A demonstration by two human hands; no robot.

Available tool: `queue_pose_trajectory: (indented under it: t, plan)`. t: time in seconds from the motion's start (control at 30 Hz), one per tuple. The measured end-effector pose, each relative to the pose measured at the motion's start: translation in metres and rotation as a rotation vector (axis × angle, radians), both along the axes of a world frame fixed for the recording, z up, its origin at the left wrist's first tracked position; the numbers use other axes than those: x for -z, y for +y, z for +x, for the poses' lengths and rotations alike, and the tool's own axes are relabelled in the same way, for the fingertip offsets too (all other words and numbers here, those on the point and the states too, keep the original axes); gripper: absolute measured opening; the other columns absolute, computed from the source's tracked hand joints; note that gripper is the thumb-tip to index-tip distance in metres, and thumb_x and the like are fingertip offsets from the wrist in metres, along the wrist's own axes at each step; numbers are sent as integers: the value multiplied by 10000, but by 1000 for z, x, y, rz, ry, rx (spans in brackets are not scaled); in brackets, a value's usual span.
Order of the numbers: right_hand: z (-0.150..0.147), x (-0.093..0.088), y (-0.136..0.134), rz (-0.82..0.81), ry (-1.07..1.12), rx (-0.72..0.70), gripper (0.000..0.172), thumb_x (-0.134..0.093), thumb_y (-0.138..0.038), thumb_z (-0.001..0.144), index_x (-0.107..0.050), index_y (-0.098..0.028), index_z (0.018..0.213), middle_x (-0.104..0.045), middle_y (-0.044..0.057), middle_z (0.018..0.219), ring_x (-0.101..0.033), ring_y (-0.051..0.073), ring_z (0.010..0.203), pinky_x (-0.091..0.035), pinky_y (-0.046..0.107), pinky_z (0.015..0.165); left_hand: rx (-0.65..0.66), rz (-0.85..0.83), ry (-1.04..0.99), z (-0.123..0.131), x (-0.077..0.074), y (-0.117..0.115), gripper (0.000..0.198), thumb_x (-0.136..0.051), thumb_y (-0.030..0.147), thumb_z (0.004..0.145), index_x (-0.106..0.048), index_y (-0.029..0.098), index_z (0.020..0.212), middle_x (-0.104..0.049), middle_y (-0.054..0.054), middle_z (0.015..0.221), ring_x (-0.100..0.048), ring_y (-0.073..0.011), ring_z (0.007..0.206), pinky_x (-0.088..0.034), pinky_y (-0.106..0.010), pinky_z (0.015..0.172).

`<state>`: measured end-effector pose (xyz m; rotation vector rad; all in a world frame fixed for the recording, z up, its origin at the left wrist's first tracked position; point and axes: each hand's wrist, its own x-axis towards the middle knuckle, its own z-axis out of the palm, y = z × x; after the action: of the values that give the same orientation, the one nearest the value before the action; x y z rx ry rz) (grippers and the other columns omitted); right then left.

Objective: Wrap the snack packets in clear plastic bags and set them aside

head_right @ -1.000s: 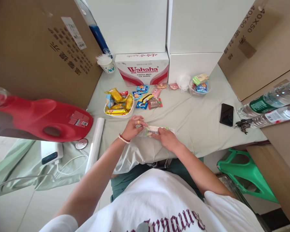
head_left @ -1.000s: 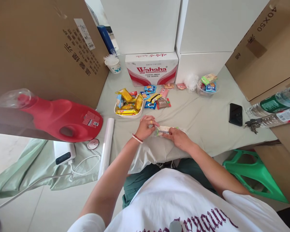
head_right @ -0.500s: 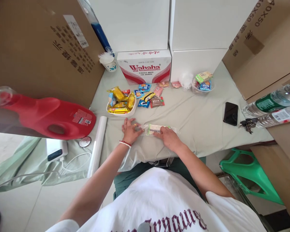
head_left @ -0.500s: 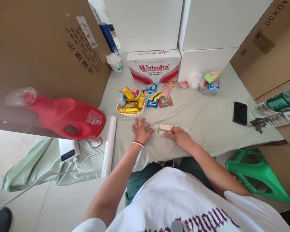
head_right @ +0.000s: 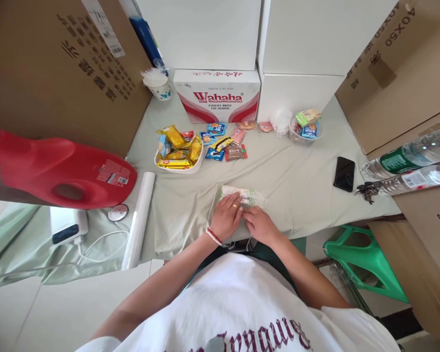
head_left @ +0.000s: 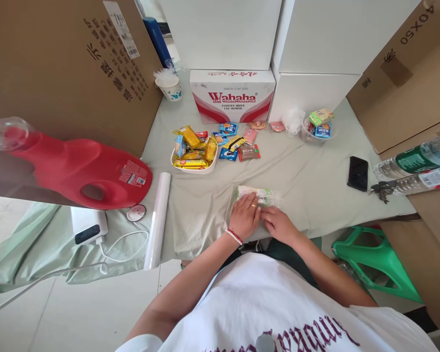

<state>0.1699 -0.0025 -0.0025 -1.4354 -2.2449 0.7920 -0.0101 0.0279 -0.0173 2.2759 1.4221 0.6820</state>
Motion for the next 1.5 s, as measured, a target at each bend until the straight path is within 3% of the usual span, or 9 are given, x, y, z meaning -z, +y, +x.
queue_pose_trajectory:
  t: [0.13,0.2,0.33,0.6,0.87,1.0,1.13,1.33,1.5]
  plan:
    - [17,7,7,112,81,641,397,-383,-376,1055,-676,-201,1259,-685,126,1072,-629,263,1030,-513,437,963,45,76,122,-4,16,-9,610,-491,167,936,-511,233,1542,-524,-81,1602,-513,-275,1446,-426,-459,1172]
    - [20,11,20,155,-14,784,492,-463,-505,1014,-640,-150,1305,-650,184,1166,-575,316,1143,-468,507,1031,40,92,156,-3,19,-9,638,-495,150,918,-502,228,1551,-519,-78,1606,-506,-275,1454,-419,-453,1176]
    - [19,15,34,75,-120,658,396,-625,-534,900,-681,-173,1054,-611,199,1267,-514,342,1225,-436,512,1063,49,106,177,-2,21,-9,622,-488,142,914,-518,195,1533,-502,-84,1618,-496,-271,1465,-416,-442,1179]
    - [-8,-26,51,6,-37,507,144,-544,-365,927,-566,-236,867,-640,14,803,-575,188,723,-448,298,726,96,106,169,-3,24,-8,632,-481,126,915,-507,197,1543,-496,-101,1619,-479,-262,1489,-405,-443,1197]
    - [-55,-21,79,-41,-267,255,230,-408,-190,991,-624,-178,1071,-642,107,1029,-599,221,888,-464,314,809,230,-22,-162,-30,12,-2,618,-542,111,779,-624,141,1391,-595,-154,1518,-482,-275,1486,-417,-458,1229]
    - [-53,-12,56,64,-259,106,440,-449,-74,895,-541,-136,1321,-567,156,1202,-580,259,1045,-500,370,933,23,-125,-456,-64,2,4,523,-455,33,744,-705,256,1146,-731,-54,1286,-663,-203,1238,-513,-397,1118]
    - [-62,-14,43,138,-421,49,534,-584,-180,914,-457,-116,1429,-541,206,1296,-522,336,1179,-501,441,985,-246,-179,-387,-72,1,23,393,-479,38,738,-697,237,997,-732,-62,1109,-663,-238,1126,-528,-421,1048]
    - [-78,-37,64,79,-703,-9,260,-485,-224,1033,-570,-148,1267,-602,193,1186,-586,317,1085,-524,400,823,-265,-334,-354,-51,3,42,298,-536,121,810,-704,195,1046,-703,-93,1082,-683,-229,951,-558,-391,928]
    - [-62,-57,79,22,-689,-96,299,-363,-120,1041,-585,-150,1240,-611,174,1201,-635,263,1000,-505,374,810,-295,-383,-582,-58,-3,34,221,-591,284,878,-709,208,1049,-696,-75,1085,-684,-222,956,-562,-366,867]
